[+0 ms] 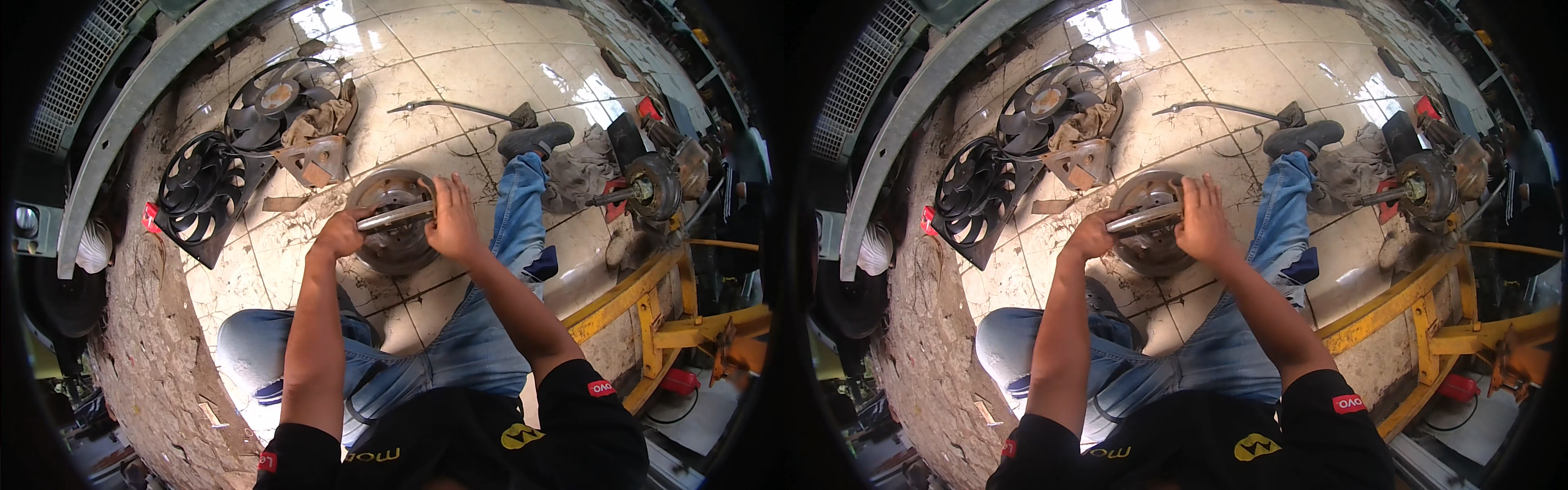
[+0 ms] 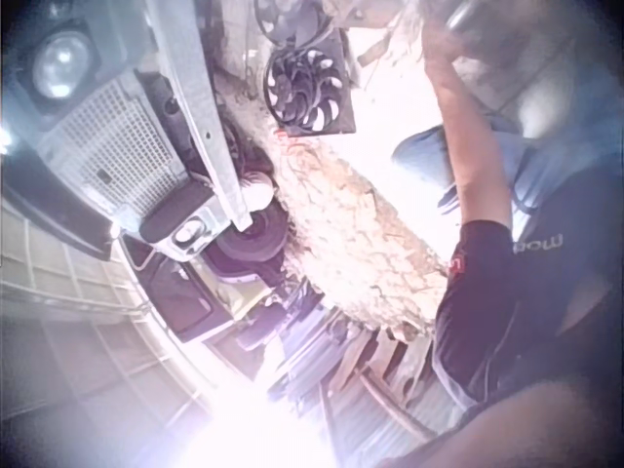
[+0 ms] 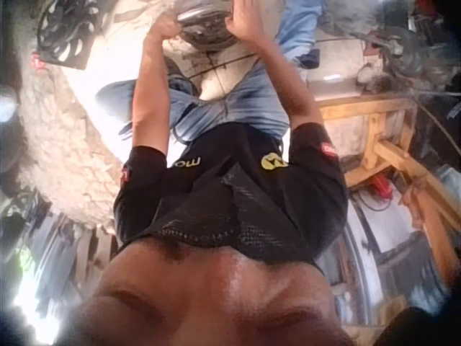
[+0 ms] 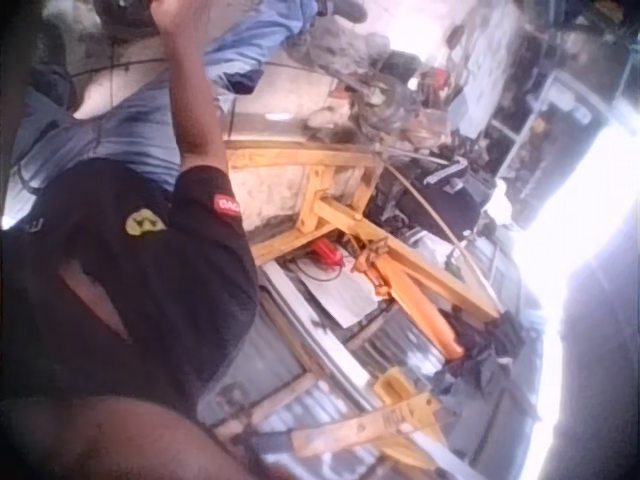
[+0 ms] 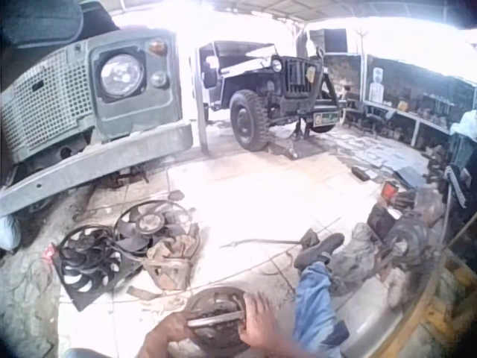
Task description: The person sits on the floor and uses a metal tool to scrape the inside surface of a brake drum. They repeatedly rotate the drum and scrape different sections to remove debris or rust.
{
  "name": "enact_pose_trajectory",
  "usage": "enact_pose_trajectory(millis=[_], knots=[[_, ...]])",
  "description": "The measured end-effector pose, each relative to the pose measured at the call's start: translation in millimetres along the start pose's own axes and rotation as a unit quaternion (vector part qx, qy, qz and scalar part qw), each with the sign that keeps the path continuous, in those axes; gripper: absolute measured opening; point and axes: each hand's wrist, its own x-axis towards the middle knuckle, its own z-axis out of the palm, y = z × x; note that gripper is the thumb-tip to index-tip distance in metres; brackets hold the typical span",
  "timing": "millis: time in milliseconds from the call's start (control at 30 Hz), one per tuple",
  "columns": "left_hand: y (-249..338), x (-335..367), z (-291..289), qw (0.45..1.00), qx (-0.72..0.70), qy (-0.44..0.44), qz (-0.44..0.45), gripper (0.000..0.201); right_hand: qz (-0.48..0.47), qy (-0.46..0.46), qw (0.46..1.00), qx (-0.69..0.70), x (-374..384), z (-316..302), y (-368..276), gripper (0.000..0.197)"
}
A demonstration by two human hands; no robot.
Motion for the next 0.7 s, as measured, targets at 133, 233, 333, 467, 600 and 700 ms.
enact_pose_trajectory(millis=[133,233,333,467,600,700], knots=[[-27,13,-1,1.0,0.014,-0.01,0.01,0.065,-0.141,-0.018,0.99,0.007,-8,0,-41,0.086],[-22,17,-3,0.999,0.0,-0.007,0.031,0.067,-0.055,-0.011,0.998,0.012,-2,6,-4,0.087],[1,18,-6,0.999,-0.02,0.01,0.036,0.066,0.021,0.015,1.0,-0.005,0,5,9,0.087],[4,13,-11,1.0,-0.029,-0.003,-0.002,0.062,-0.065,0.003,0.998,0.0,-11,3,-38,0.084],[-11,17,-1,0.999,-0.032,0.026,0.024,0.06,-0.086,-0.034,0.993,0.068,7,3,-10,0.083],[3,11,3,0.999,-0.028,0.006,0.024,0.065,0.074,-0.077,0.992,0.074,1,17,41,0.087]])
